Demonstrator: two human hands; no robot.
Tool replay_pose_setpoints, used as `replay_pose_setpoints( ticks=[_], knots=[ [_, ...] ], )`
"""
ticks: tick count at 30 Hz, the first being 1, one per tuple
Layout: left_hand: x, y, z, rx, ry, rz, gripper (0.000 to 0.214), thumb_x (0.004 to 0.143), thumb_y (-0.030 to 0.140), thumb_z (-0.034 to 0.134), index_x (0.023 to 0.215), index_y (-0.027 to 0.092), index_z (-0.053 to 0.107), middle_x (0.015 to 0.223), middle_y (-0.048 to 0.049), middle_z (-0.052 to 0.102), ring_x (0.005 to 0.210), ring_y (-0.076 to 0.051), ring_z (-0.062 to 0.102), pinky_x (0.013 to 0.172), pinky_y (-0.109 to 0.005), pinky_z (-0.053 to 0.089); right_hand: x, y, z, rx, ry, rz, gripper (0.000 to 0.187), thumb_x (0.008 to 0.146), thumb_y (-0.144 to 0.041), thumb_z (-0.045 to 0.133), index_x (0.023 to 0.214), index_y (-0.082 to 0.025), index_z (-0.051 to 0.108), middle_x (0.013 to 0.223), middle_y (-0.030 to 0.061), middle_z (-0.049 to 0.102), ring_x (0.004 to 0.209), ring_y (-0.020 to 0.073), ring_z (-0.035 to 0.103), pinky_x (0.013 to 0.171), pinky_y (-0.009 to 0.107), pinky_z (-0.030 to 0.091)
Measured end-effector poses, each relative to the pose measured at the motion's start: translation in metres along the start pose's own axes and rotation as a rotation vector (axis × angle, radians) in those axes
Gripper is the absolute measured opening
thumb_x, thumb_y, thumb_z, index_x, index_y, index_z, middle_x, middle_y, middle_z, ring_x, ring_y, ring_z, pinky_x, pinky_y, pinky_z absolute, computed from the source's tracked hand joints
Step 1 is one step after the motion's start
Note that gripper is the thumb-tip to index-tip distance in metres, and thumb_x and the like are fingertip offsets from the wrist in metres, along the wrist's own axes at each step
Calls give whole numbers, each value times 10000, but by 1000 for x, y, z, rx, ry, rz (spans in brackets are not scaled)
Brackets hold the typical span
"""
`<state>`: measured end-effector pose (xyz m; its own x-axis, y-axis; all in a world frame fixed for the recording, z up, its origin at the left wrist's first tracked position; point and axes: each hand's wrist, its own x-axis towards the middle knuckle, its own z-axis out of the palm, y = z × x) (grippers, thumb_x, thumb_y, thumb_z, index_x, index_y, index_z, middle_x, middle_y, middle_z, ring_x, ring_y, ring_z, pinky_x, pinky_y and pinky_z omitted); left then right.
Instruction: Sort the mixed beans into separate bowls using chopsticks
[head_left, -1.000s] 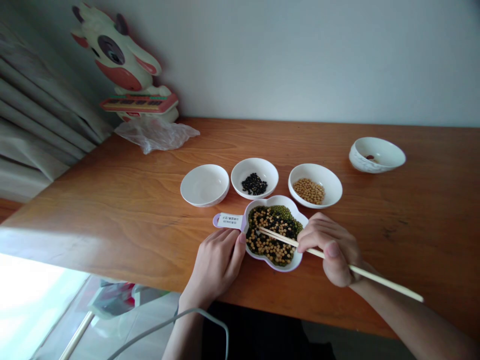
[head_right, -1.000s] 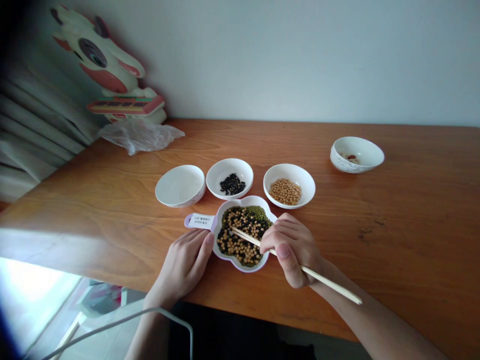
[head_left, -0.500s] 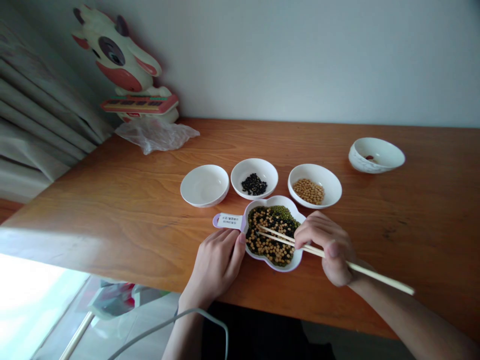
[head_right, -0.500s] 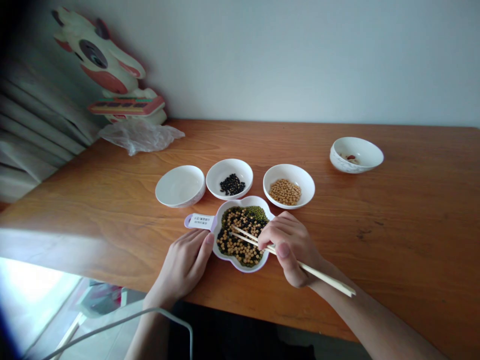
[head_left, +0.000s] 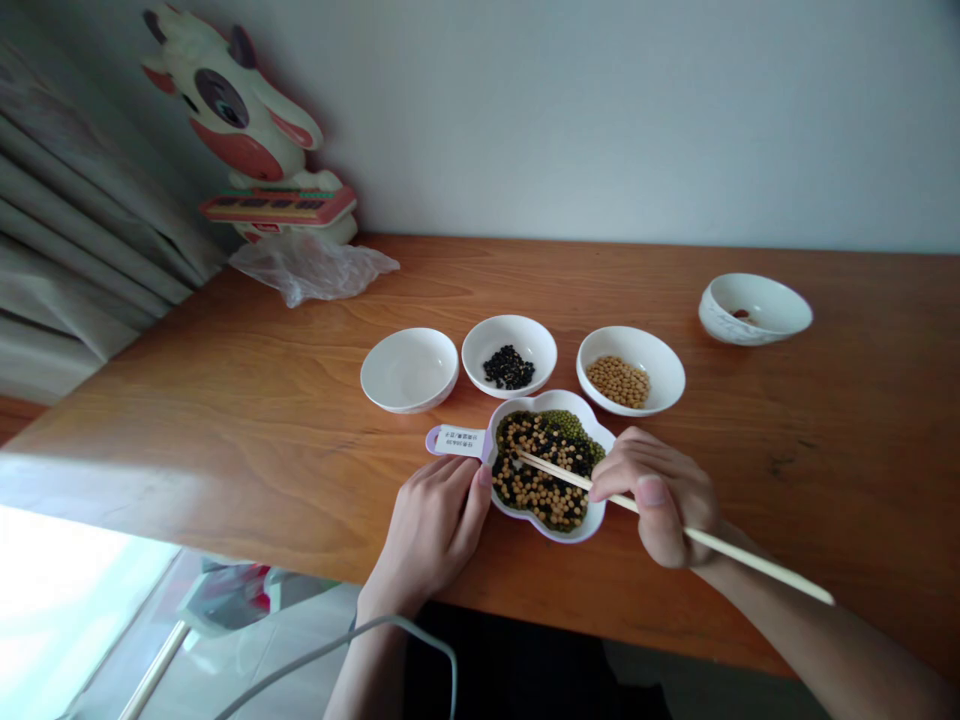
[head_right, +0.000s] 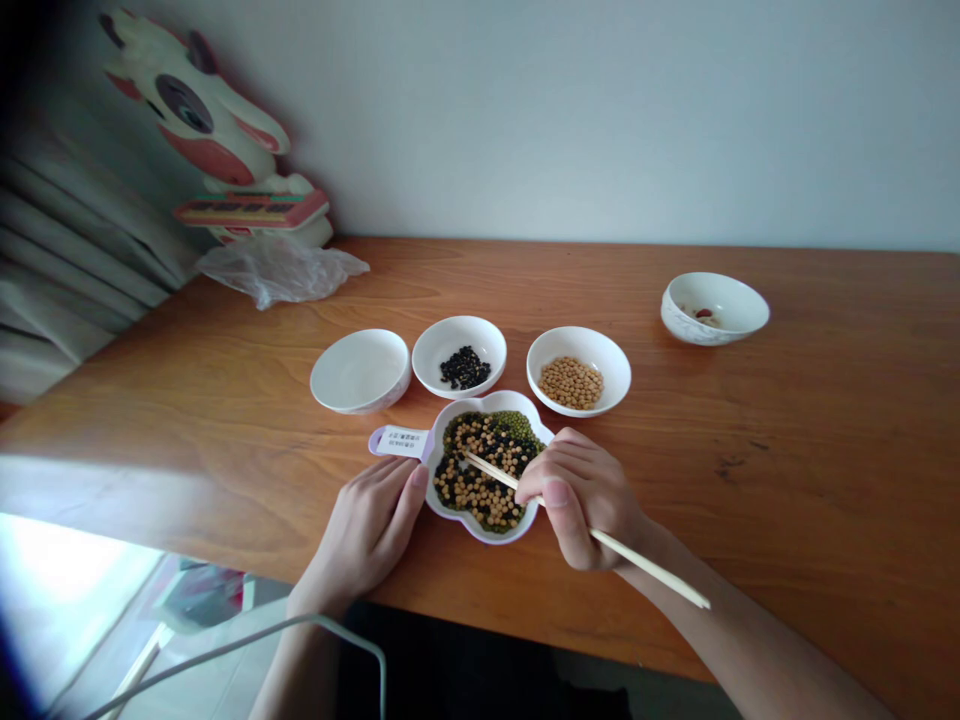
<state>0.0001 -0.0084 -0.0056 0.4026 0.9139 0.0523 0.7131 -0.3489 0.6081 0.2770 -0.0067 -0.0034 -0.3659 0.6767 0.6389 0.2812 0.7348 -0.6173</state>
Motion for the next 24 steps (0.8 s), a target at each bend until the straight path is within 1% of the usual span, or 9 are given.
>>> replay_pose_setpoints(
  ticks=[2,4,8,10,14,18,24],
  knots=[
    [0,0,0,6,3,1,330,1104,321,348,804,231,451,844,-26,629,790,-200,565,785,-337,416,-1,1,0,3,-2,-22,421,1081,-255,325,853,-181,671,766,58,723,685,179,614,713,395,421],
    [0,0,0,10,10,4,334,1103,321,347,797,232,448,832,-27,627,782,-201,567,780,-335,418,-1,1,-1,12,-3,-4,447,1093,-316,319,843,-188,667,761,53,718,687,183,616,721,401,418],
    [0,1,0,14,17,6,333,1099,316,348,795,233,457,830,-38,636,777,-206,576,770,-335,426,0,-1,-1,53,11,138,578,1092,-516,242,817,-217,653,733,41,685,705,201,610,743,418,413],
    [0,1,0,17,15,6,332,1097,313,351,792,233,456,829,-40,639,774,-206,577,767,-336,428,0,-2,-1,77,39,202,628,1078,-572,205,805,-230,655,733,41,674,712,209,603,741,422,409],
    [0,0,0,15,16,9,332,1098,311,349,790,232,442,829,-37,635,775,-204,573,764,-336,424,-2,2,0,105,116,292,678,1074,-585,158,795,-246,675,742,49,669,729,223,595,726,425,411],
    [0,0,0,13,9,7,332,1101,309,343,793,232,439,835,-36,631,777,-202,567,763,-335,416,-6,8,0,106,102,358,688,1066,-604,139,814,-253,673,771,58,664,767,237,584,715,424,419],
    [1,1,0,10,5,9,330,1101,306,346,791,231,428,834,-35,628,775,-199,562,760,-337,412,-4,8,0,101,88,347,667,1072,-589,146,788,-250,646,732,49,647,742,232,579,730,427,407]
  ],
)
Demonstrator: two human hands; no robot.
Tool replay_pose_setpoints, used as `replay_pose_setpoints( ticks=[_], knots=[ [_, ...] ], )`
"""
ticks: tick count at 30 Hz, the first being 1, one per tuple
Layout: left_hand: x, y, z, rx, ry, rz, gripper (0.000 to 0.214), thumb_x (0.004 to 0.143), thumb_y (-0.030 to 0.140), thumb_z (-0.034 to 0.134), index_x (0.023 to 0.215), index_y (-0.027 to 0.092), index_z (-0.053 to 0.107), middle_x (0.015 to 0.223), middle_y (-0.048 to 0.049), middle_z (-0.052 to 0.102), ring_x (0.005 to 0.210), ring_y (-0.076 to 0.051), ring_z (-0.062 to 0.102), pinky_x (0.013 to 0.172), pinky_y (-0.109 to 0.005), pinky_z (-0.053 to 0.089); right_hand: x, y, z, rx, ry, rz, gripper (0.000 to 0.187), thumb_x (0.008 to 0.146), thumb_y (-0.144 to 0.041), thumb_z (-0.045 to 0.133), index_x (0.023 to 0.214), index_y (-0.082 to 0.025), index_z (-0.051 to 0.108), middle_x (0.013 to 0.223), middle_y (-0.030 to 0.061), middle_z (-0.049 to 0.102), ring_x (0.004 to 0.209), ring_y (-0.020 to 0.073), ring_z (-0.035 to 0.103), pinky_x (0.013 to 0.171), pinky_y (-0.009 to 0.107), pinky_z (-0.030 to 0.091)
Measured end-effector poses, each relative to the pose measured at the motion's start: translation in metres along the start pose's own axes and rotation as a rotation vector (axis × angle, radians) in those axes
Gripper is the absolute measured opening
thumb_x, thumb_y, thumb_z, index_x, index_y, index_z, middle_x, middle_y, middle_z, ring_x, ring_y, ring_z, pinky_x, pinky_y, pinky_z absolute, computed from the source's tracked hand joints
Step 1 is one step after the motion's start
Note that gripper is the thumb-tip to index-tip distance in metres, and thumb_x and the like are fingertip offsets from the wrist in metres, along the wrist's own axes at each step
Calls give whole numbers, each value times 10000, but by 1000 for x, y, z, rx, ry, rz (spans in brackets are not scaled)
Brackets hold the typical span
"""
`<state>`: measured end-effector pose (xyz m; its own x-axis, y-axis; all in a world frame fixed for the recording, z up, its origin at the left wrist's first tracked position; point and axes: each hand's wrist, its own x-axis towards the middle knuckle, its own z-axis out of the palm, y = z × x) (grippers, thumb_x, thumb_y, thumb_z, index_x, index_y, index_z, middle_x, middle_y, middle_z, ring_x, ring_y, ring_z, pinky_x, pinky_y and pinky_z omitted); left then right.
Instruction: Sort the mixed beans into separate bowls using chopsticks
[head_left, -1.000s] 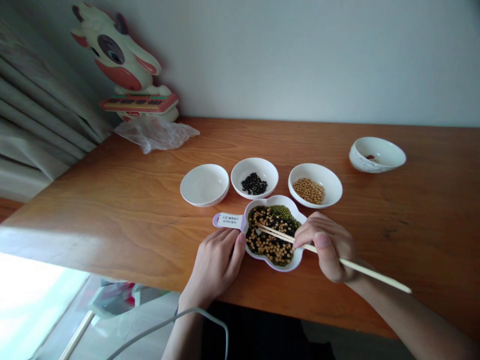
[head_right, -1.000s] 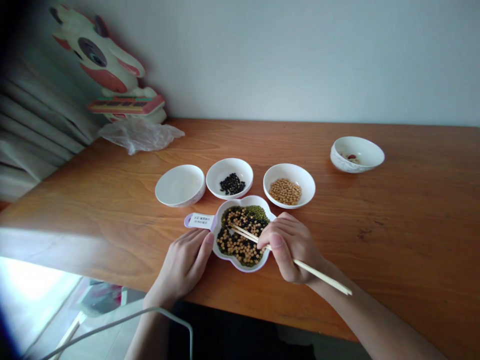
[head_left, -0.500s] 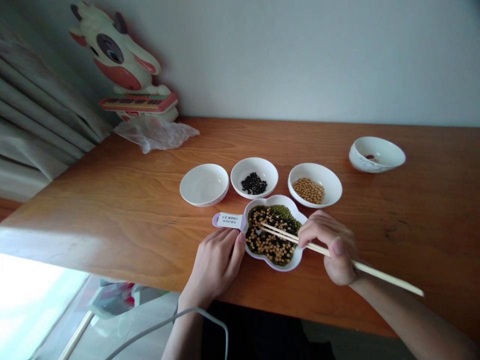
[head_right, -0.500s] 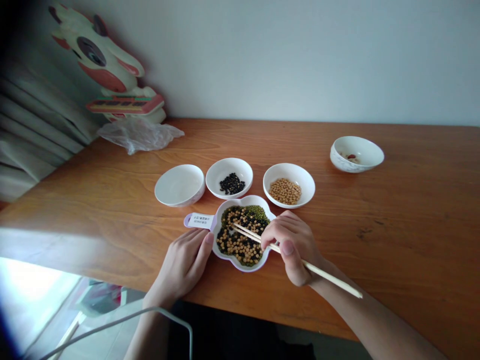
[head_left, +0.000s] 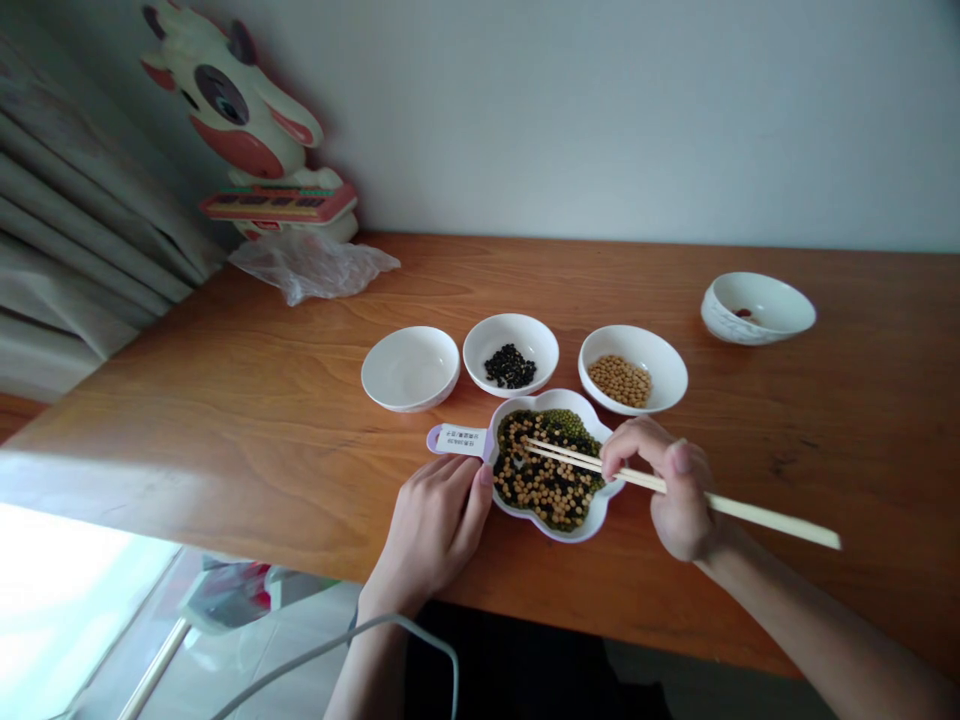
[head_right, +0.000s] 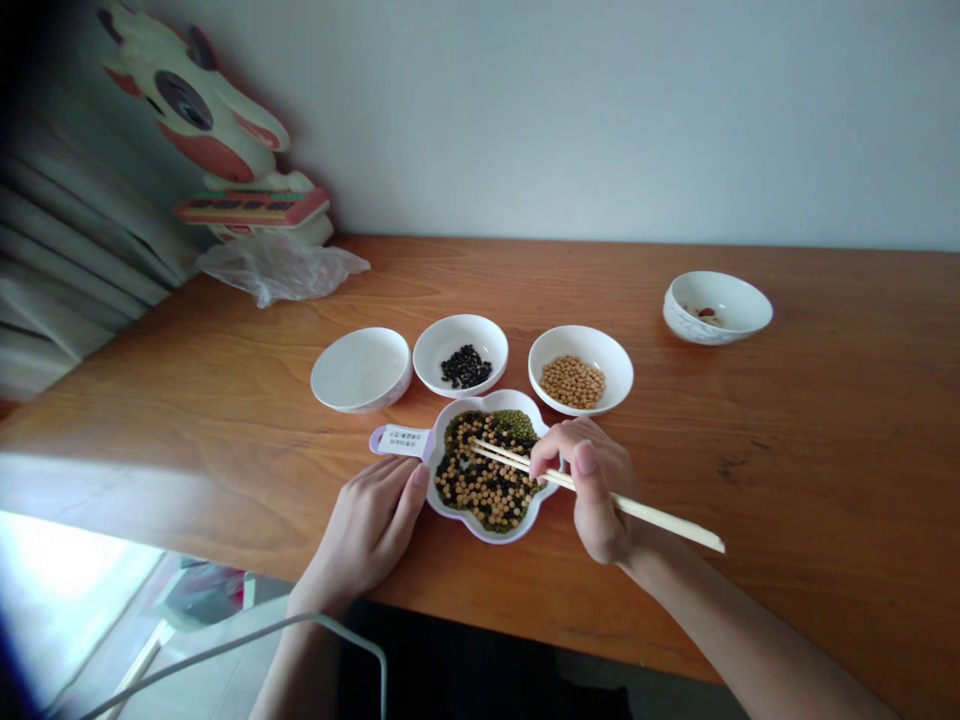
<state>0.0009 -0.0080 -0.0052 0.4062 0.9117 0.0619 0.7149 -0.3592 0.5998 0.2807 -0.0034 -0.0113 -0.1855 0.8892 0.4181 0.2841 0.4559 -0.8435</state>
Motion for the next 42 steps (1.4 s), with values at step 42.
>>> replay_pose_setpoints(
  ticks=[42],
  knots=[
    [-1,-1,0,6,16,4,309,1089,282,376,798,230,465,842,-37,653,782,-200,583,768,-336,433,2,-1,3,72,86,77,563,1107,-436,306,777,-218,706,735,53,680,710,196,627,673,363,460]
  ],
)
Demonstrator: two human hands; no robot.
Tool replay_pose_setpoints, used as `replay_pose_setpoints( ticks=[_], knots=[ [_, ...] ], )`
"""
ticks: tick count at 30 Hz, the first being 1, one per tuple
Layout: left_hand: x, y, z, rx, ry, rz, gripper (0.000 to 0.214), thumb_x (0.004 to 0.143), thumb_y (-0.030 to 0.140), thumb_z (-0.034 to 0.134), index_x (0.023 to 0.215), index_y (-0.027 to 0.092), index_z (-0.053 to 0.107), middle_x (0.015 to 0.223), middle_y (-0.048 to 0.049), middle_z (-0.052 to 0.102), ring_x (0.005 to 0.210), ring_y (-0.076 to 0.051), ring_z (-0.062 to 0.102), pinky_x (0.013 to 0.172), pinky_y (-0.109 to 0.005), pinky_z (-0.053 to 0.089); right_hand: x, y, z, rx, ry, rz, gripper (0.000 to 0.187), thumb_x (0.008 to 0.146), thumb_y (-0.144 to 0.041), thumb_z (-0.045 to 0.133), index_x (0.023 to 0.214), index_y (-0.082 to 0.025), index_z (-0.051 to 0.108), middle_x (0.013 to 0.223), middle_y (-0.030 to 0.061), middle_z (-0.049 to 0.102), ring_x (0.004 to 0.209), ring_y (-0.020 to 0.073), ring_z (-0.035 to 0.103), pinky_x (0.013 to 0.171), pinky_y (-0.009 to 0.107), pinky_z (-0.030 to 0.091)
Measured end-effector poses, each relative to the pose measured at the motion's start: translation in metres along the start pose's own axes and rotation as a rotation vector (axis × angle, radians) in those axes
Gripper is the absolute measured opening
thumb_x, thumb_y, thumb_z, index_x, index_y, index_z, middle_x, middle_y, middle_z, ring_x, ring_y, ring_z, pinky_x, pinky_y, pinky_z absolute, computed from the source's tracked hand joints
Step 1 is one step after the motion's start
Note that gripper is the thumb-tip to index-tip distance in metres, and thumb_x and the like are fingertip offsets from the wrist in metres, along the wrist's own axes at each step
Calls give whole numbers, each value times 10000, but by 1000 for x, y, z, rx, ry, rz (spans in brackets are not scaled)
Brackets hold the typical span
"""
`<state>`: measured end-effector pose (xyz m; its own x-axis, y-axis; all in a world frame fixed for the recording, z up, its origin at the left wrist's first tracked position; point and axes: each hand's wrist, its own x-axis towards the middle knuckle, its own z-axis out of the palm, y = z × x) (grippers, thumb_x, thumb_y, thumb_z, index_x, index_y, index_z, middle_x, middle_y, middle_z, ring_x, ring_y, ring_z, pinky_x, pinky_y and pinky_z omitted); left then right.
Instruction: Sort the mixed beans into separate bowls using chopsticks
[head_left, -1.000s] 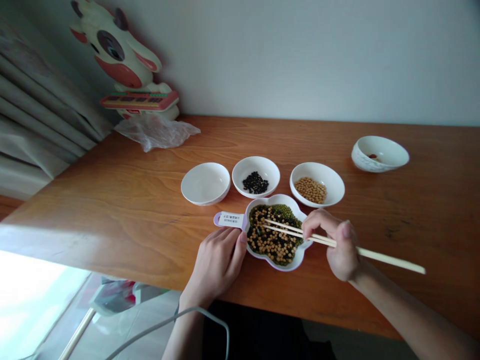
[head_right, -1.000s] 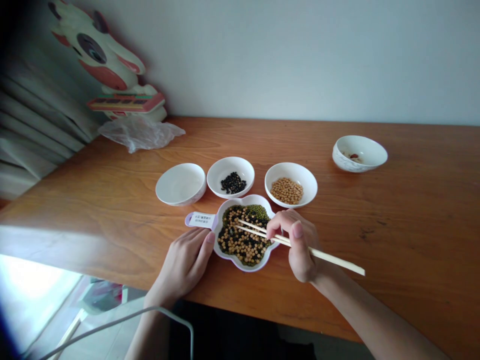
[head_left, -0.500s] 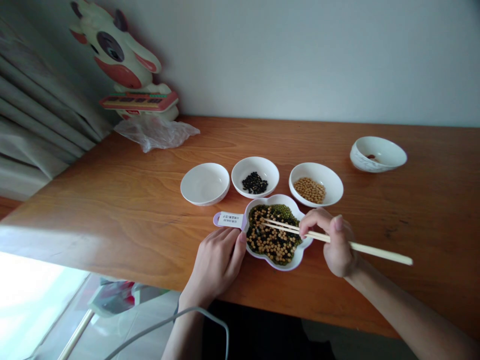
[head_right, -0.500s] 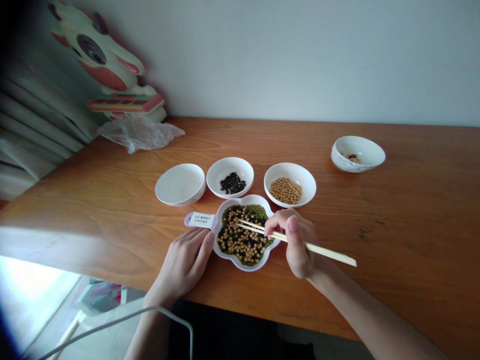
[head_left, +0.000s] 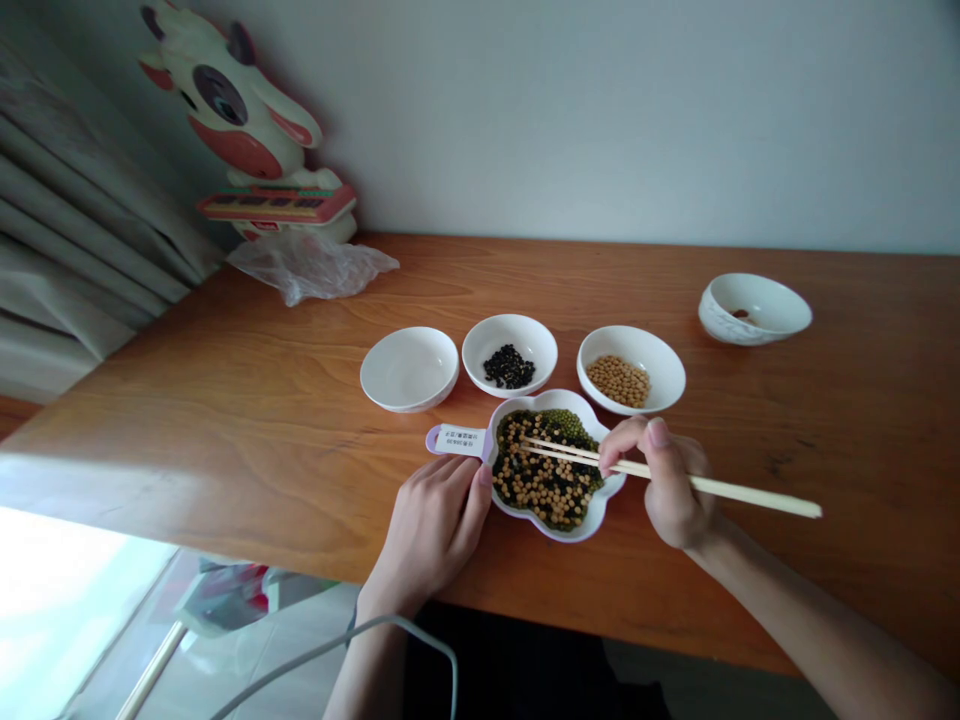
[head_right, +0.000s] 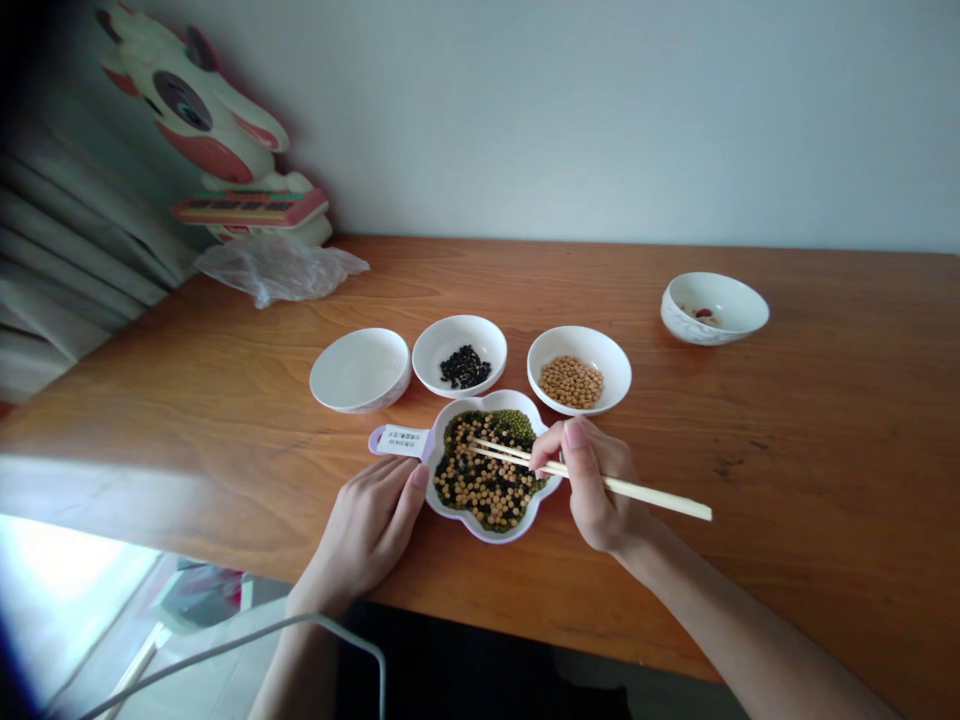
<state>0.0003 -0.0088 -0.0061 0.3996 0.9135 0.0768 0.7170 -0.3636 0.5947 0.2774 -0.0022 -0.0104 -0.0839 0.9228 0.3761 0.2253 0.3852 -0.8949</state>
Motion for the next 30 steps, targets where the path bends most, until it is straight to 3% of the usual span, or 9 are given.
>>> replay_pose_setpoints(
  ticks=[11,19,30],
  knots=[
    [1,0,0,-11,-14,-7,322,1097,295,364,799,226,464,851,-33,642,794,-198,573,783,-335,420,0,-3,0,-10,-2,28,666,1092,-546,204,747,-226,676,732,46,656,727,203,604,704,372,438],
    [0,-1,0,-18,-25,-11,338,1109,324,339,803,228,447,847,-27,621,790,-198,554,779,-338,400,-1,-4,0,-95,-70,-2,596,1106,-497,238,802,-218,668,774,32,648,737,181,590,734,353,424],
    [0,0,0,-22,-24,-14,336,1109,322,343,804,226,446,848,-21,620,799,-196,557,789,-334,404,0,-3,-1,-7,5,7,568,1113,-424,288,792,-213,706,750,44,678,722,183,633,694,353,454]
  ],
)
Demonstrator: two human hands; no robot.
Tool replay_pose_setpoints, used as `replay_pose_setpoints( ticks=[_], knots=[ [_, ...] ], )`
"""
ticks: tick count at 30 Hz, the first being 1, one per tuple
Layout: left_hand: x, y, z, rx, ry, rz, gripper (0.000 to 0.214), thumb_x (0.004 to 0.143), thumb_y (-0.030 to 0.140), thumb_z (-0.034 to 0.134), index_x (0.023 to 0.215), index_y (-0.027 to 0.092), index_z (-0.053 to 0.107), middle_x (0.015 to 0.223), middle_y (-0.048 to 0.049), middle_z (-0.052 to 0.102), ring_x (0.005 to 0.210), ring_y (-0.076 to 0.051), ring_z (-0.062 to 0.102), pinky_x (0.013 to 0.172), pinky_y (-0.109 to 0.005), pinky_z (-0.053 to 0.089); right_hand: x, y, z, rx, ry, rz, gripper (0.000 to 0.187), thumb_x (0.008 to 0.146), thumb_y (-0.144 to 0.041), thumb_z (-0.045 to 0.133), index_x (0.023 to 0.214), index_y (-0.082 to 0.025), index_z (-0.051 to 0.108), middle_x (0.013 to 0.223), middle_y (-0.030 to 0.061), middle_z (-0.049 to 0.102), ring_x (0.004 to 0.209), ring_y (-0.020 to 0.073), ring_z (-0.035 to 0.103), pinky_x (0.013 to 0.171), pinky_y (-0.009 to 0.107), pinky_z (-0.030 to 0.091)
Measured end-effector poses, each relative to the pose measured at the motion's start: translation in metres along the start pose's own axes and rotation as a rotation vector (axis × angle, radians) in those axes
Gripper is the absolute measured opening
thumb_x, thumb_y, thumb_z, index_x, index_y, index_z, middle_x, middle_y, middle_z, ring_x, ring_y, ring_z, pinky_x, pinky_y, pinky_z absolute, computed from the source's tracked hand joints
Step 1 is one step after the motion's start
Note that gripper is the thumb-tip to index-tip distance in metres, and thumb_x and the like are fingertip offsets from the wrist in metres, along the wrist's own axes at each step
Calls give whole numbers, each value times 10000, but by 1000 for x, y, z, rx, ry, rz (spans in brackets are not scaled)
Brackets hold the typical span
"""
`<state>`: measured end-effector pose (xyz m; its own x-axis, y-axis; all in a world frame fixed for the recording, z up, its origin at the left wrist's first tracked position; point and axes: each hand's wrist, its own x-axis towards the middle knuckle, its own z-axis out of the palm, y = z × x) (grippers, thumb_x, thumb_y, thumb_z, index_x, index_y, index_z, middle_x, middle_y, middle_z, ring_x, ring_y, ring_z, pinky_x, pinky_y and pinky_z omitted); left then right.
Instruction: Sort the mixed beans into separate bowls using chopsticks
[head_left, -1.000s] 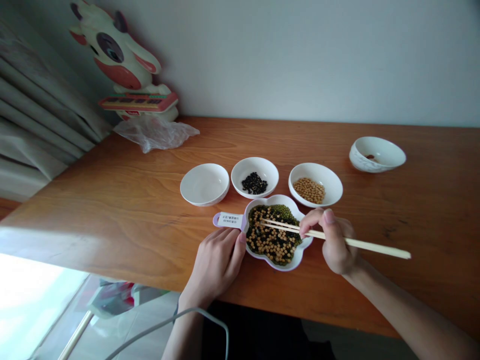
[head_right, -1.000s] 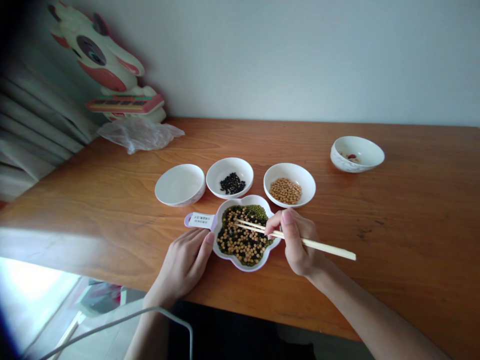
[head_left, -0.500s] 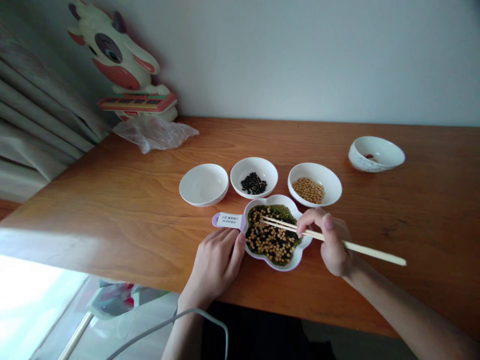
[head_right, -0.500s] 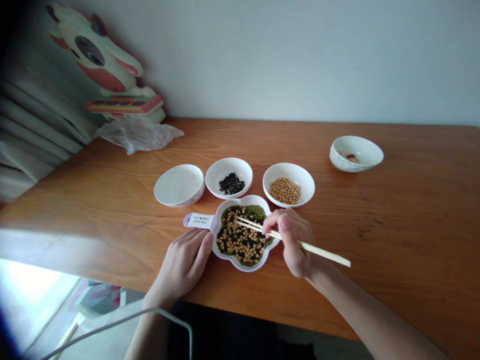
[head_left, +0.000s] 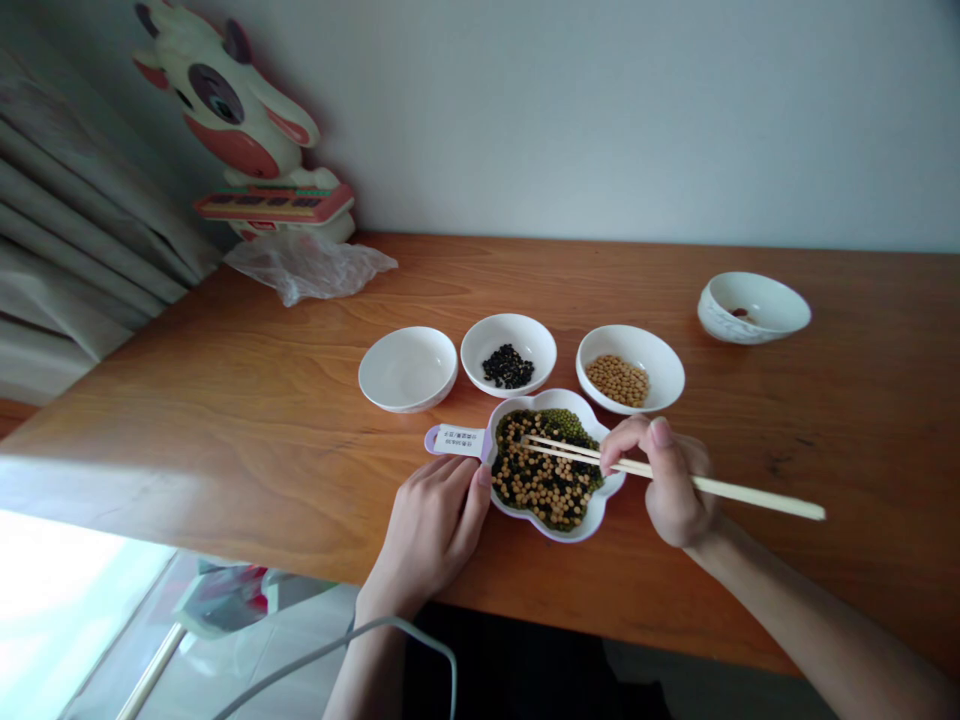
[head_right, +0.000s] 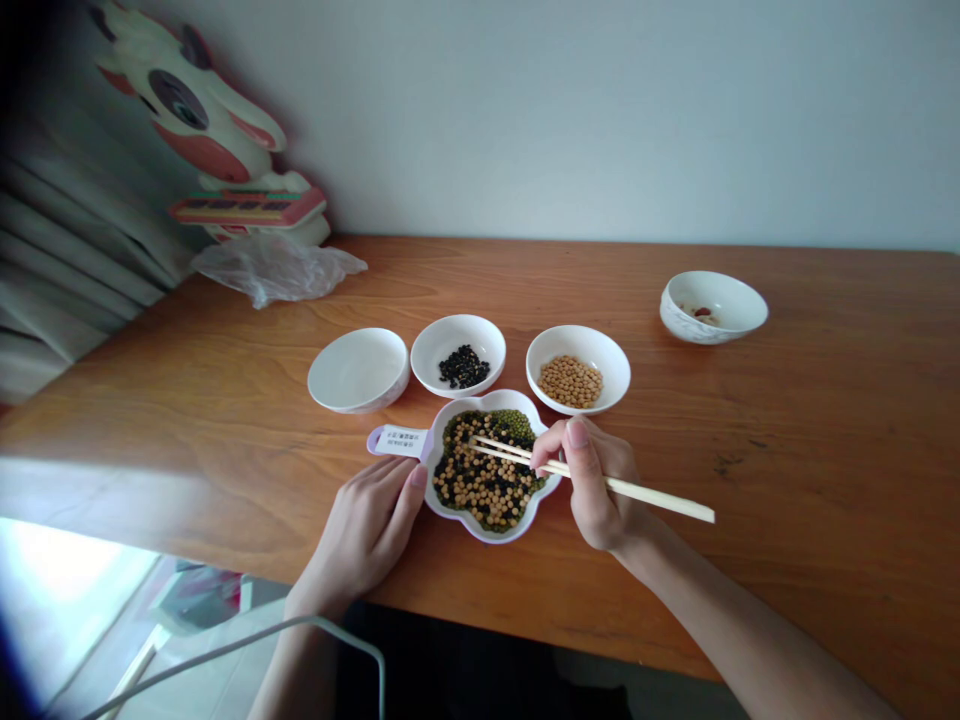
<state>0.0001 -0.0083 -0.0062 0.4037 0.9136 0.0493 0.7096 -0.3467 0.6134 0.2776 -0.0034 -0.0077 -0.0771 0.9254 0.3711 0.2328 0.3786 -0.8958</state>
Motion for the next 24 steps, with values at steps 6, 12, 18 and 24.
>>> replay_pose_setpoints(
  ticks=[6,12,18,24],
  knots=[
    [0,0,1,-2,5,7,336,1109,324,344,798,227,427,834,-18,612,779,-192,545,777,-335,396,1,4,-2,24,45,-143,589,1106,-393,285,752,-213,719,709,49,689,700,200,652,722,381,477],
    [-1,0,1,2,3,3,336,1108,323,343,799,227,434,845,-26,625,789,-197,552,773,-340,394,11,-5,-28,-152,168,-510,610,1089,-435,292,733,-219,737,624,49,687,578,210,641,642,419,461],
    [0,-1,0,3,-7,8,338,1109,324,335,810,229,460,848,-28,632,788,-203,561,781,-348,397,22,-9,-56,-406,491,-567,687,1034,-619,341,606,-241,723,567,60,685,556,217,648,583,400,445],
    [0,-2,1,0,-9,-2,346,1111,337,335,806,229,458,851,-25,634,789,-201,562,780,-350,395,25,-6,-51,-189,578,-146,718,1024,-637,287,663,-198,725,473,26,553,435,172,513,427,319,338]
  ],
)
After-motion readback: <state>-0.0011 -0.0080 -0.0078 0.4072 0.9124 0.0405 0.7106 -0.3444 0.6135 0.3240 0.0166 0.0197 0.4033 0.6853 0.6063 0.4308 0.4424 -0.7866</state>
